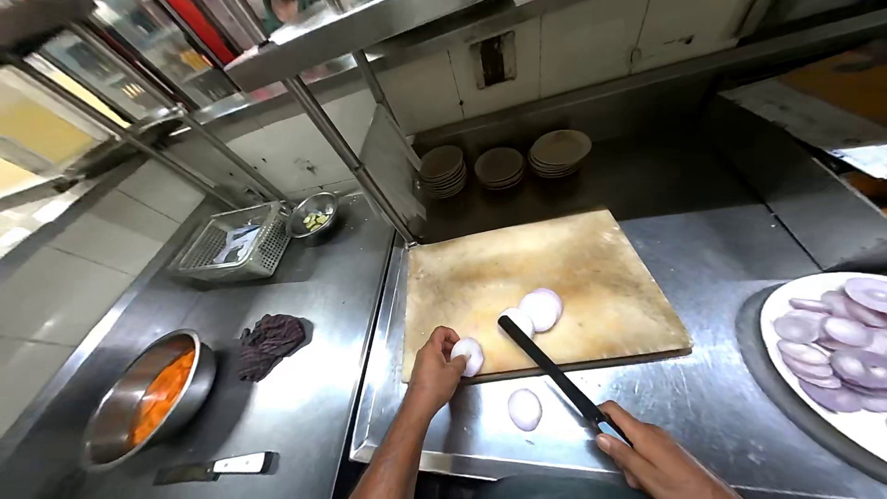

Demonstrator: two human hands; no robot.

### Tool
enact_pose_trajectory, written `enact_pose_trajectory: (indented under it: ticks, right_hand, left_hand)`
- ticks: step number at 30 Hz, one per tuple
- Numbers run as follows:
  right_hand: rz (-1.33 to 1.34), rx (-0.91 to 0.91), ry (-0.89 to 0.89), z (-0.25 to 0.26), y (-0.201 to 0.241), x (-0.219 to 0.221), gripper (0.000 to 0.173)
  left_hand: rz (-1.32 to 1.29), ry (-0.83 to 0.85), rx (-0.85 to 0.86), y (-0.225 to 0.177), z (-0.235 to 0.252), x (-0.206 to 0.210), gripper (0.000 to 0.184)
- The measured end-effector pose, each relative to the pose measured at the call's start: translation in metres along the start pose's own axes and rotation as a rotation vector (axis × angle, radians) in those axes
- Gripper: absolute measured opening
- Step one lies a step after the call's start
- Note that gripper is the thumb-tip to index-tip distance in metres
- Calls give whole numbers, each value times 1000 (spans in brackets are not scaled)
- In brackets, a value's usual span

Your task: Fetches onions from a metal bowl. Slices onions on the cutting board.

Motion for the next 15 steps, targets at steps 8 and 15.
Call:
enact_pose_trajectory:
  ticks: [8, 15]
  right_hand:
    - [227, -95, 21, 8, 34, -9, 40]
    - [232, -147, 92, 17, 56, -8, 41]
  left_hand:
    - [-562, 296, 173, -23, -18, 40, 44]
    - [-662, 395, 228, -40, -25, 55, 42]
Point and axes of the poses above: each hand's wrist, its own z-axis towards the middle knuckle, its own x-axis out of the palm, y = z × x, the point moved 9 cm from there along z, towards the middle knuckle, and after that the axes turned 14 degrees about y, right-handed, at the moved point
